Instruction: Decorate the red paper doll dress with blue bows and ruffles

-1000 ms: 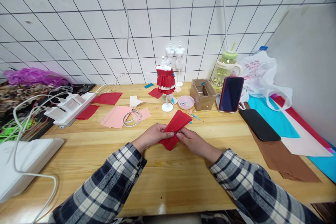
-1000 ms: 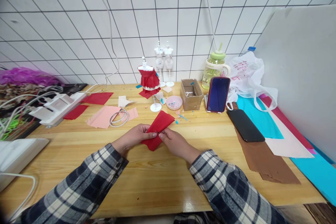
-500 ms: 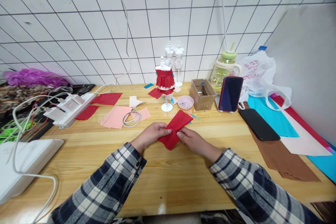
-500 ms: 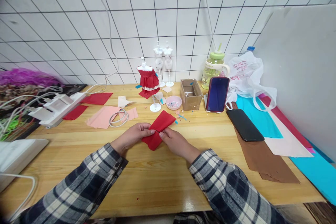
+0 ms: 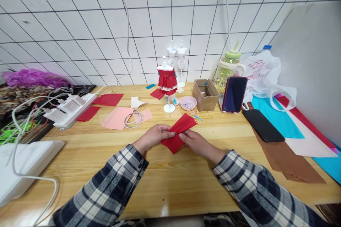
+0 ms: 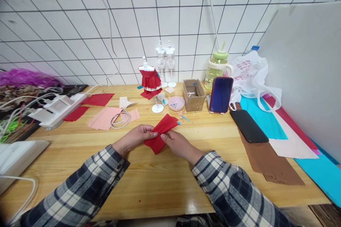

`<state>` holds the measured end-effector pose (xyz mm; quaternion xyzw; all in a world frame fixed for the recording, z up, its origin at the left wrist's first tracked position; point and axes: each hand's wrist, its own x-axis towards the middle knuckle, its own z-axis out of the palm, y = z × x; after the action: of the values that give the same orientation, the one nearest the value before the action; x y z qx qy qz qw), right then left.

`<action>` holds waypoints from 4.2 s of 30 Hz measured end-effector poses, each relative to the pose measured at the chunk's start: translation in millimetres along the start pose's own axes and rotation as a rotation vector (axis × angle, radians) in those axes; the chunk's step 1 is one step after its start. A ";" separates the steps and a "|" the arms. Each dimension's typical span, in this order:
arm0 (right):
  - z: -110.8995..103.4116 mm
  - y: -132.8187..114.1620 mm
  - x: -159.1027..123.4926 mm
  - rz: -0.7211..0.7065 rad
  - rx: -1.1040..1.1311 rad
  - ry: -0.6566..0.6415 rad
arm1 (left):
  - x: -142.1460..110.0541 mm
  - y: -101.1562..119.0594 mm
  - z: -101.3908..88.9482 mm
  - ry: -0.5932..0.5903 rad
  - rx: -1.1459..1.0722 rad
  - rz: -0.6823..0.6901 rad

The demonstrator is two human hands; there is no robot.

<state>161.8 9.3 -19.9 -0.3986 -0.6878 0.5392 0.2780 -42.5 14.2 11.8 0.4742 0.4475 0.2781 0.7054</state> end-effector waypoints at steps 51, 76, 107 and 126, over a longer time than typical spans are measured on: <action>1.0 -7.0 -1.0 0.028 -0.196 0.020 | -1.1 3.2 7.5 0.075 0.018 -0.010; 2.2 9.0 2.0 0.050 0.009 0.016 | -2.0 2.2 6.5 0.074 0.066 -0.019; 2.6 6.1 2.9 0.087 0.013 -0.030 | -0.5 -0.6 4.7 0.017 0.169 -0.004; -13.6 -40.3 -9.8 0.494 0.936 -0.341 | -30.1 8.0 30.7 0.373 0.486 0.884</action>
<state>168.0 4.1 22.9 -0.2892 -0.2959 0.8933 0.1755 -28.2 -20.2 34.9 0.7096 0.3743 0.5163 0.2996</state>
